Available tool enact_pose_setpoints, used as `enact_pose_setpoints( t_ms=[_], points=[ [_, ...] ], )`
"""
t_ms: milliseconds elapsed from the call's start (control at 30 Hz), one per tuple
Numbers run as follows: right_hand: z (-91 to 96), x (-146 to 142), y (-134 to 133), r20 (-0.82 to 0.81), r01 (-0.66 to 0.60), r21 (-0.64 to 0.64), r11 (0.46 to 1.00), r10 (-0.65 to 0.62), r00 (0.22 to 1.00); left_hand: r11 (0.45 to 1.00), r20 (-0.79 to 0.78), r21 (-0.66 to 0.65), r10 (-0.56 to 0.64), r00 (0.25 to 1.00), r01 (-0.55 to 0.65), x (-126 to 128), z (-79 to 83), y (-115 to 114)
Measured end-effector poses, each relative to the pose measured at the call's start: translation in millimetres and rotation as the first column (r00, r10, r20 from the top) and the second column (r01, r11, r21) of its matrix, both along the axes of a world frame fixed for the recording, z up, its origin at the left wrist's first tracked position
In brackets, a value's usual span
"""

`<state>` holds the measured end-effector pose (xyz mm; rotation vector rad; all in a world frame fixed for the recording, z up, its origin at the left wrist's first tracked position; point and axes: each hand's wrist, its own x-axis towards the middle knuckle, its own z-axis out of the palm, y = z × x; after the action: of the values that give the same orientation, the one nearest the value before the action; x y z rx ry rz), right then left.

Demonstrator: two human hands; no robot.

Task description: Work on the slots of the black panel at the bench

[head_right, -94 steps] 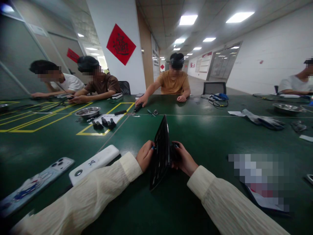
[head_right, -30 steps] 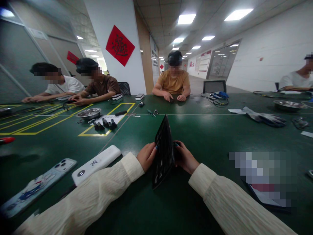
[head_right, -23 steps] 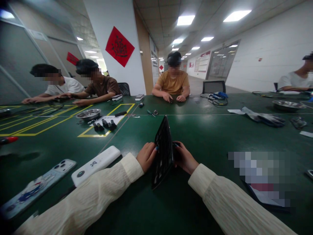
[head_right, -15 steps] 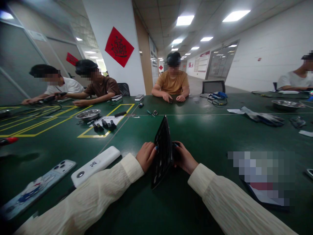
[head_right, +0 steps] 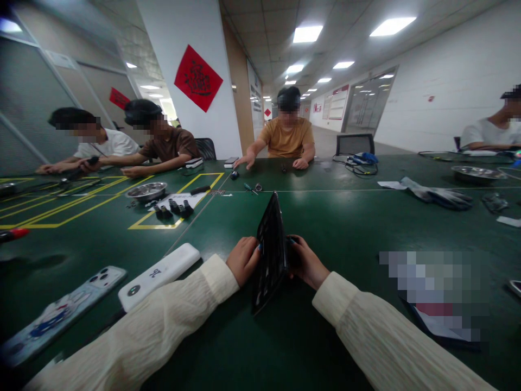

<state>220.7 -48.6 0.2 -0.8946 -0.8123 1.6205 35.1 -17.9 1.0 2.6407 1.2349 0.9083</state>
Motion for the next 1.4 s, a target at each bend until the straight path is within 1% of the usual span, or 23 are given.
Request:
enact_pose_setpoints(
  t_ms=[267, 433, 600, 733, 967, 1100, 1233, 1400],
  points=[
    [-2.4, 0.2, 0.9, 0.015, -0.019, 0.035, 0.999, 0.019, 1.000, 0.999, -0.025, -0.031, -0.007, 1.000, 0.006, -1.3, -1.0, 2.1],
    [-2.8, -0.2, 1.1, 0.032, -0.017, 0.055, 0.998, 0.015, 0.999, 0.999, -0.034, -0.045, 0.019, 0.999, -0.020, -0.6, -2.2, 1.7],
    [-2.3, 0.1, 0.9, 0.040, -0.025, 0.046, 0.999, 0.023, 0.999, 0.997, -0.056, -0.074, 0.034, 0.998, -0.038, -1.1, -1.7, 1.3],
    [-3.2, 1.0, 1.4, 0.032, -0.037, 0.018, 0.999, 0.037, 0.999, 0.993, -0.030, -0.093, 0.069, 0.997, -0.072, -1.3, -1.8, 0.8],
    [-3.9, 1.9, 1.3, 0.017, -0.029, 0.024, 0.999, 0.029, 0.999, 0.995, 0.019, -0.101, 0.020, 1.000, -0.018, -0.1, 0.3, -0.6],
    [-8.1, 2.5, 3.6, 0.006, -0.037, 0.047, 0.998, 0.037, 0.999, 0.997, 0.044, -0.081, 0.001, 0.999, 0.003, -0.1, 0.5, -2.2],
    [-11.4, 3.5, 5.8, 0.011, -0.044, 0.058, 0.997, 0.044, 0.999, 0.998, 0.104, -0.052, -0.018, 0.994, 0.023, 0.3, 0.8, -3.4],
    [-7.3, 2.4, 3.9, 0.027, -0.048, 0.046, 0.998, 0.047, 0.999, 0.998, 0.120, -0.057, -0.032, 0.992, 0.039, 0.2, 0.9, -3.3]
  ],
)
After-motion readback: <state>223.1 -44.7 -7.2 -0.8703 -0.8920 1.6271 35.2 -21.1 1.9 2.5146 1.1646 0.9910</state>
